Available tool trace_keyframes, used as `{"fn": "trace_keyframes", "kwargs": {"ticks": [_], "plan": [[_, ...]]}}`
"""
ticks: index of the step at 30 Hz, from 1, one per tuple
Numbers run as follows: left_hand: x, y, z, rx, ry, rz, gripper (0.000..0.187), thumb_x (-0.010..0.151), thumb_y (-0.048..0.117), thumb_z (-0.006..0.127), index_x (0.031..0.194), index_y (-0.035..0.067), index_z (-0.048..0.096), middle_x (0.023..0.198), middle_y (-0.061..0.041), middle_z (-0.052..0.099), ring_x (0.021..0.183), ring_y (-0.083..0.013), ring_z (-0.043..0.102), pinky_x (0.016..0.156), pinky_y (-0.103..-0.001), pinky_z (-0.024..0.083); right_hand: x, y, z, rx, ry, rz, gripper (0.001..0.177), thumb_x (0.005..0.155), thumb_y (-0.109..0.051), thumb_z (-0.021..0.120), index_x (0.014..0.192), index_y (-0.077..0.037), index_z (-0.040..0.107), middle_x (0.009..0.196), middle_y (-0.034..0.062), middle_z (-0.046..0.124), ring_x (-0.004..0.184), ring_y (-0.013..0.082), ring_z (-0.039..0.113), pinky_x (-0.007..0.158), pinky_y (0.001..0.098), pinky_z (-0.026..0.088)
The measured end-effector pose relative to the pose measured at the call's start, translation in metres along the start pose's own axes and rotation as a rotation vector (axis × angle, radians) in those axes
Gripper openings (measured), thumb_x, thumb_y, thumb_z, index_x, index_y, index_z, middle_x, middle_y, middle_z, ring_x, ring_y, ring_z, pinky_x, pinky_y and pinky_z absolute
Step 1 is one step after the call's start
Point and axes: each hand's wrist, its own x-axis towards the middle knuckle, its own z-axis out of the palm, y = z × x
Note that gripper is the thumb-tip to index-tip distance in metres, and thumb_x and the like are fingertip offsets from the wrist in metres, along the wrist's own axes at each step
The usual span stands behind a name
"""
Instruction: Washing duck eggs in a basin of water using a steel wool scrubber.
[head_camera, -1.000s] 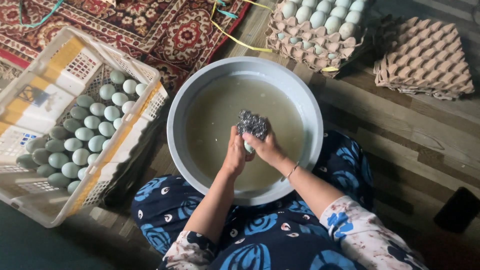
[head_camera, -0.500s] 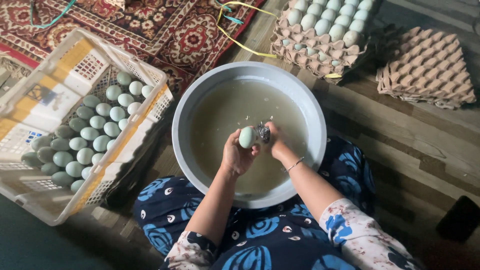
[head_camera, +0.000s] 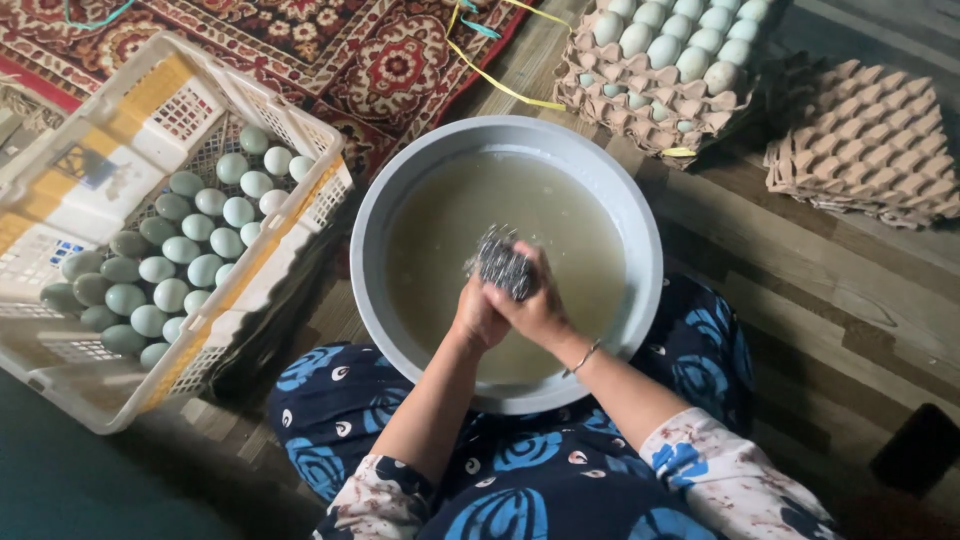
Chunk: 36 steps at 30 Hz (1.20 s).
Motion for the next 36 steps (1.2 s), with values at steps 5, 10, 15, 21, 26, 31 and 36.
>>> {"fn": "trace_keyframes", "kwargs": {"ticks": [5, 10, 15, 21, 26, 31, 36], "plan": [[-0.017, -0.005, 0.015, 0.067, -0.019, -0.015, 0.027, 0.102, 0.036, 0.051, 0.097, 0.012, 0.064, 0.084, -0.013, 0.071, 0.071, -0.0237, 0.063, 0.058, -0.032, 0.050, 0.018, -0.001, -0.017, 0.104, -0.001, 0.364, 0.041, 0.090, -0.033, 0.073, 0.119, -0.006, 0.063, 0.110, 0.0179, 0.073, 0.101, 0.0343, 0.071, 0.086, 0.0489, 0.057], [-0.005, -0.002, -0.005, 0.036, 0.035, -0.041, 0.029, 0.098, 0.031, 0.051, 0.083, 0.013, 0.069, 0.077, -0.016, 0.073, 0.061, -0.0273, 0.065, 0.052, -0.039, 0.051, -0.001, -0.003, 0.000, -0.069, -0.012, -0.045, 0.069, 0.078, -0.028, 0.086, 0.134, -0.003, 0.054, 0.122, 0.0218, 0.065, 0.112, 0.0418, 0.065, 0.093, 0.0493, 0.055], [0.002, -0.010, -0.002, 0.049, -0.031, -0.047, 0.034, 0.107, 0.033, 0.043, 0.097, 0.006, 0.059, 0.076, -0.022, 0.066, 0.062, -0.0363, 0.063, 0.055, -0.040, 0.049, 0.034, -0.007, -0.018, 0.148, 0.087, 0.509, 0.039, 0.086, -0.034, 0.078, 0.111, -0.005, 0.068, 0.093, 0.0136, 0.076, 0.084, 0.0263, 0.074, 0.068, 0.0438, 0.057], [0.025, -0.011, -0.025, 0.020, -0.090, -0.032, 0.042, 0.103, 0.041, 0.045, 0.102, 0.007, 0.070, 0.095, -0.026, 0.074, 0.080, -0.0362, 0.071, 0.071, -0.046, 0.056, 0.006, -0.018, -0.005, 0.004, -0.063, 0.246, 0.077, 0.076, -0.032, 0.086, 0.137, -0.008, 0.046, 0.110, 0.0293, 0.069, 0.101, 0.0507, 0.068, 0.079, 0.0606, 0.058], [0.011, -0.013, -0.012, 0.041, -0.021, -0.039, 0.030, 0.104, 0.032, 0.047, 0.094, 0.009, 0.062, 0.088, -0.015, 0.072, 0.075, -0.0285, 0.068, 0.065, -0.042, 0.057, 0.030, -0.008, -0.014, 0.113, 0.050, 0.532, 0.042, 0.084, -0.039, 0.080, 0.113, -0.010, 0.069, 0.096, 0.0122, 0.076, 0.089, 0.0289, 0.075, 0.074, 0.0451, 0.058], [0.035, -0.024, -0.038, -0.044, 0.008, -0.056, 0.035, 0.101, 0.039, 0.051, 0.092, 0.013, 0.073, 0.100, -0.019, 0.076, 0.088, -0.0362, 0.071, 0.076, -0.054, 0.058, 0.006, -0.014, -0.007, 0.050, -0.037, 0.155, 0.074, 0.076, -0.028, 0.087, 0.130, -0.002, 0.045, 0.104, 0.0297, 0.065, 0.097, 0.0490, 0.069, 0.076, 0.0568, 0.058], [0.005, -0.012, -0.012, 0.140, -0.062, 0.007, 0.027, 0.106, 0.036, 0.044, 0.097, 0.014, 0.057, 0.084, -0.014, 0.068, 0.068, -0.0301, 0.064, 0.055, -0.036, 0.050, 0.045, -0.017, -0.016, 0.143, 0.075, 0.638, 0.046, 0.084, -0.042, 0.081, 0.110, -0.005, 0.070, 0.093, 0.0105, 0.076, 0.083, 0.0230, 0.073, 0.071, 0.0434, 0.056]]}}
